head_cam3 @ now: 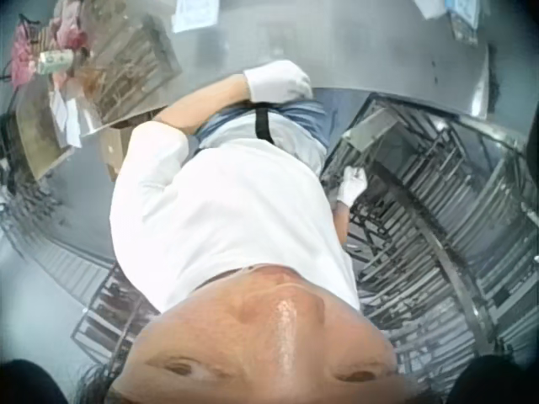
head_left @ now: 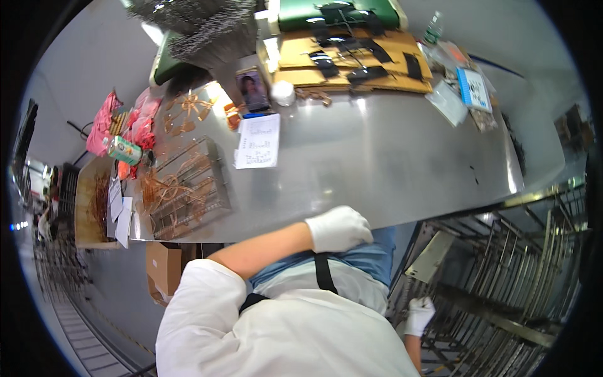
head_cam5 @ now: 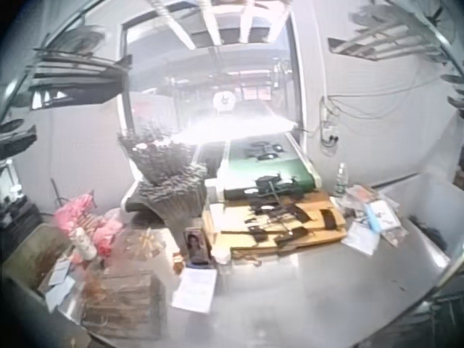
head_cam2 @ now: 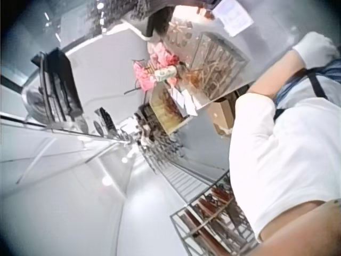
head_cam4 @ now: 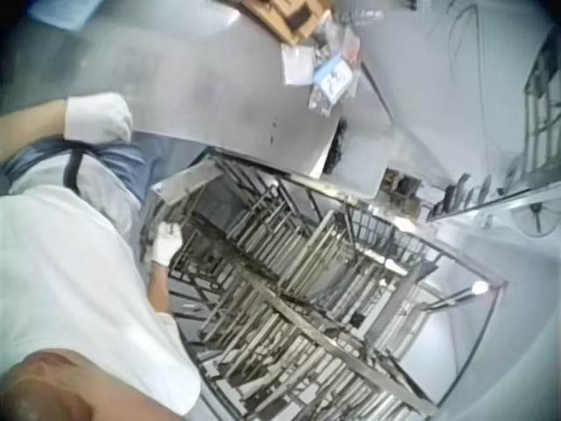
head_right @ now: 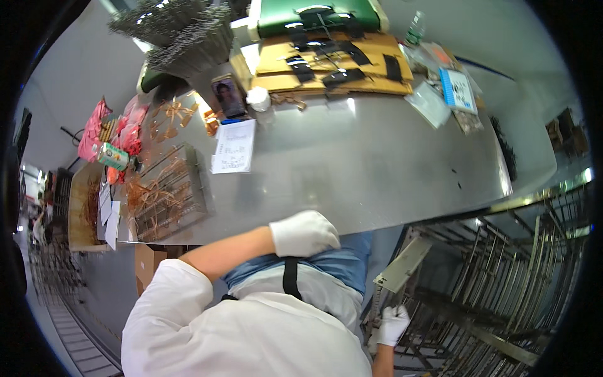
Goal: The person assembles decorative metal frames by attaching black plastic pieces to metal grids and arranging copper-colored wire structures on a workbench. They handle multiple frames and components, placing them on a nearby rack.
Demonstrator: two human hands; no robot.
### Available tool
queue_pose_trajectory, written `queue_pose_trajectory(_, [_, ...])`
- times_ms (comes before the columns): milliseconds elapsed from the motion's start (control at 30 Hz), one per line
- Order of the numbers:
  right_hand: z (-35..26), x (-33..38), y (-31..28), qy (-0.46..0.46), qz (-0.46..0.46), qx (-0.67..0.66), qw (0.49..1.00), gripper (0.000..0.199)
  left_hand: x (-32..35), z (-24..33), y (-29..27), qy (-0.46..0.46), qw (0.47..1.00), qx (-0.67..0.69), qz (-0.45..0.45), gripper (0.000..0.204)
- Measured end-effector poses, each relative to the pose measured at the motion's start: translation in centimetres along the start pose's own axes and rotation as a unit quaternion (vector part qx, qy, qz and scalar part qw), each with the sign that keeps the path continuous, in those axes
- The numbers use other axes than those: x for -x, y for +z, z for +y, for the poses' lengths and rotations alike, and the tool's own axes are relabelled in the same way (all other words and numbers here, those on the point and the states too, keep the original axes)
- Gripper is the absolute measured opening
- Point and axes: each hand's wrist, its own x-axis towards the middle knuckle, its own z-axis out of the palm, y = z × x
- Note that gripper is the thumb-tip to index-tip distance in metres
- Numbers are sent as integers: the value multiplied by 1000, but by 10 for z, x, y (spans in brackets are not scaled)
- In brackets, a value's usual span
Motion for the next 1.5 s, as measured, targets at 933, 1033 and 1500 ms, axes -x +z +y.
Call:
queue_pose_trajectory(933, [-500, -460, 435, -553, -121, 516, 642, 78, 54, -65, -52, -184, 961, -52, 199, 72])
queue_pose_trajectory(1033, [-529, -489, 474, -511, -146, 621, 576, 92, 51, -61, -51, -213, 964, -58, 145, 75])
queue_pose_trajectory(1500, [-519, -411, 403, -555, -209, 513, 621, 66, 56, -49, -44, -216, 954, -117, 170, 74])
